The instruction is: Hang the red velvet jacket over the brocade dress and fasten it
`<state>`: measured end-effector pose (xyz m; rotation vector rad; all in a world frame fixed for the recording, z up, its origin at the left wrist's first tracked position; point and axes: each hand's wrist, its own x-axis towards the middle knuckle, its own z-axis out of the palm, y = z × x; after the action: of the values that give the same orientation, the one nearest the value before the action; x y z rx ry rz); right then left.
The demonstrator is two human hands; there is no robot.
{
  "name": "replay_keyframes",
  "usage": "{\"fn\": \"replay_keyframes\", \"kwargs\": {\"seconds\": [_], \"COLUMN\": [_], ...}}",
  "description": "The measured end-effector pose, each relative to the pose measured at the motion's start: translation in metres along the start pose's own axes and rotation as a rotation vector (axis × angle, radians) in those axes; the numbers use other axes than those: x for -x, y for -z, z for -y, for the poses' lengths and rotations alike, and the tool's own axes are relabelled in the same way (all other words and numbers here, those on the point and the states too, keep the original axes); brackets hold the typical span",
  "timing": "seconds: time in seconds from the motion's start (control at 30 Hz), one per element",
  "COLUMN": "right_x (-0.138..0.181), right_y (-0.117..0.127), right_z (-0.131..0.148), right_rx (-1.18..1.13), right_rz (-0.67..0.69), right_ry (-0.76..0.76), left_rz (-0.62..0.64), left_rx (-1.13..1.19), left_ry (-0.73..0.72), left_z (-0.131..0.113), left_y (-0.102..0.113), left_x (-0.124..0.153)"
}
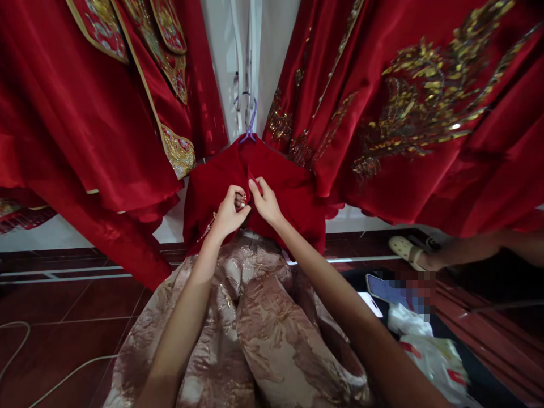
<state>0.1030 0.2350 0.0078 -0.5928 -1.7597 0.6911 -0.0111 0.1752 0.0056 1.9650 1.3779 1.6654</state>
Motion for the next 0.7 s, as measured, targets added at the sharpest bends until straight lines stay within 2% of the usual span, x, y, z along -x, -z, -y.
{"fn": "replay_keyframes", "kwargs": {"seconds": [0.13, 0.23, 0.27, 0.53, 0.7], "right_x": [0.010, 0.011, 0.011, 0.007, 0.006], "right_y": [0.003, 0.004, 0.004, 0.014, 0.013], "right_z": [-0.016, -0.016, -0.015, -0.014, -0.014], "right_rx": [-0.208, -0.337, -0.356, -0.358, -0.360], "right_rz": [0.083, 0.133, 0.153, 0.242, 0.180], "right_ry": [-0.030, -0.017, -0.010, 0.011, 0.001], "left_rz": [-0.278, -0.506, -0.540, -0.415, -0.257], "left_rx": [0.139, 0.130, 0.111, -0.098, -0.243], "left_ry": [0.022, 0.083, 0.100, 0.144, 0.072], "left_z": [0.003, 0.007, 0.008, 0.014, 0.002], "left_y": [-0.008, -0.014, -0.015, -0.008, 0.003], "left_x": [0.013, 0.013, 0.012, 0.019, 0.019]}}
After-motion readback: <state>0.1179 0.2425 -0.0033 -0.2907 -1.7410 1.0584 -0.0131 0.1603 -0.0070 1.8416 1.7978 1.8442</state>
